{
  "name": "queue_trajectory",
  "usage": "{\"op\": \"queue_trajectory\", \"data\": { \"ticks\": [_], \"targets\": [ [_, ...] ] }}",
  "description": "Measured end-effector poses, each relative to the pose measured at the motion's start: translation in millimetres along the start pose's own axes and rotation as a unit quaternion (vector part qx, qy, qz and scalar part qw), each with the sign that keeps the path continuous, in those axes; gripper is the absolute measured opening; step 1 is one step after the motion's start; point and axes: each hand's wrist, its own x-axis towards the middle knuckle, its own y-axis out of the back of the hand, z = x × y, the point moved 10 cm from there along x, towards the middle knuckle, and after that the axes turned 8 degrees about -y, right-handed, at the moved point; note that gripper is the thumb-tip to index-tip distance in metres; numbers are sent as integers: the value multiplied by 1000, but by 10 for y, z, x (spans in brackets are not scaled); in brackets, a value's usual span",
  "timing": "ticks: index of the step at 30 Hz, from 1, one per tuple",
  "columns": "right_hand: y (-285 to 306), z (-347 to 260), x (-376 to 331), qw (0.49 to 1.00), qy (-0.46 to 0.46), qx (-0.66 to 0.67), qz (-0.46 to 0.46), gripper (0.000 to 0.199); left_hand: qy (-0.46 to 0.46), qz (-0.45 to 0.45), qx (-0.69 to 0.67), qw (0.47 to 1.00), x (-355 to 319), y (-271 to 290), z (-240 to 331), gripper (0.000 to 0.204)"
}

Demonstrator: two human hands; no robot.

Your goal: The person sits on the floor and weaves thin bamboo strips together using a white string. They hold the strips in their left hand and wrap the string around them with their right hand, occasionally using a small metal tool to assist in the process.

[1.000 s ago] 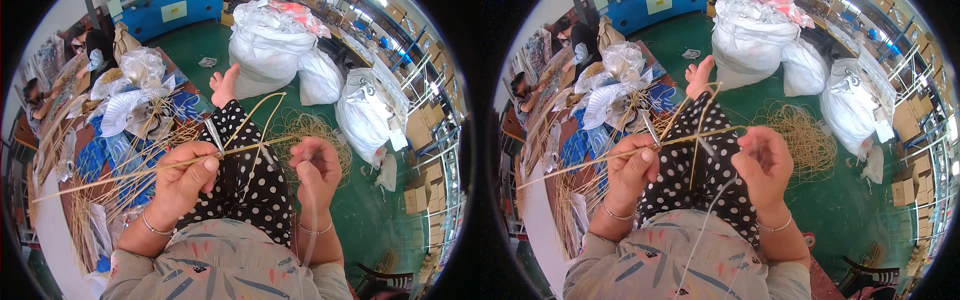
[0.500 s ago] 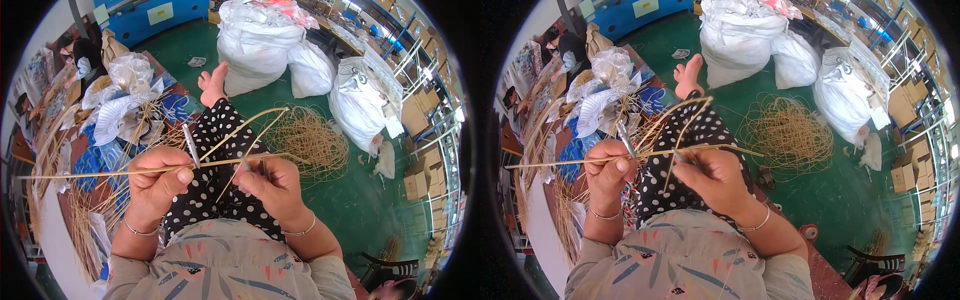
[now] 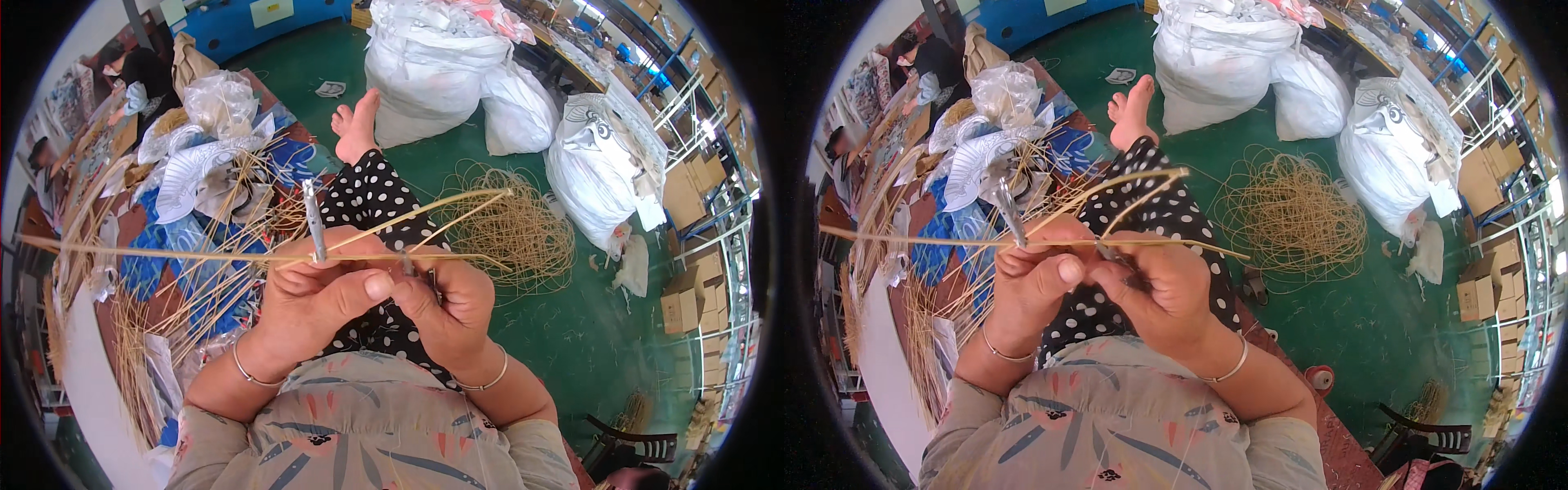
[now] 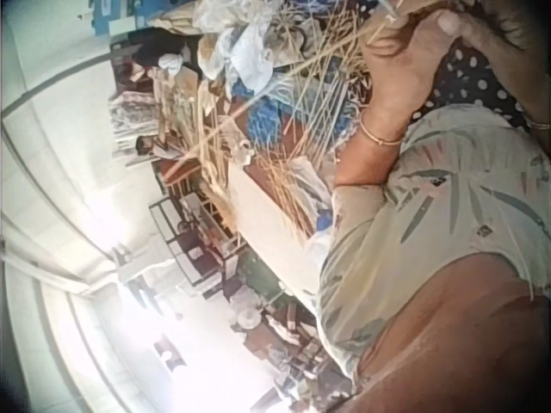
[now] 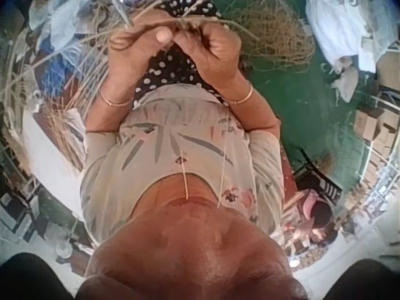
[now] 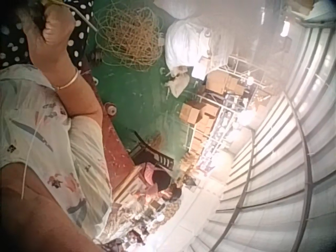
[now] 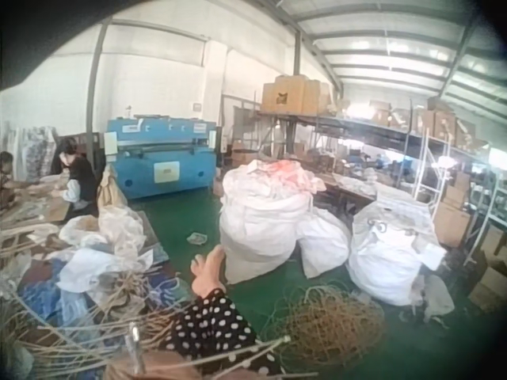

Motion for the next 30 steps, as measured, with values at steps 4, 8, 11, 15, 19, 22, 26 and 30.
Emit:
{"op": "queue_trajectory", "data": {
  "ticks": [4, 8, 11, 15, 19, 22, 26, 30],
  "targets": [
    [-41, -21, -1, 1000, 13, -4, 11, 10, -42, 59, -6, 997, -53, 66, -17, 17],
    [-65, -111, 13, 998, 59, 35, -9, 14, -133, 15, 95, 986, -43, 31, 204, 9],
    [-84, 4, -7, 997, 1, 77, -26, 18, -181, -16, 152, 972, -56, -23, 299, 8],
    [-119, 26, -25, 995, 37, 75, -60, 21, -147, -23, 126, 981, -98, -39, 255, 5],
    [-156, 66, -5, 991, 9, 88, -104, 22, -80, -10, 141, 987, -99, 0, 178, 16],
    [-174, 63, -14, 985, 15, 120, -126, 22, -122, -3, 134, 983, -100, 10, 259, 16],
    [-172, 104, -58, 991, 29, 99, -82, 23, -133, 23, 119, 984, -113, 56, 264, 13],
    [-187, 54, -63, 993, 80, 56, -59, 22, -153, 11, 148, 977, -136, 80, 296, 12]
  ]
}}
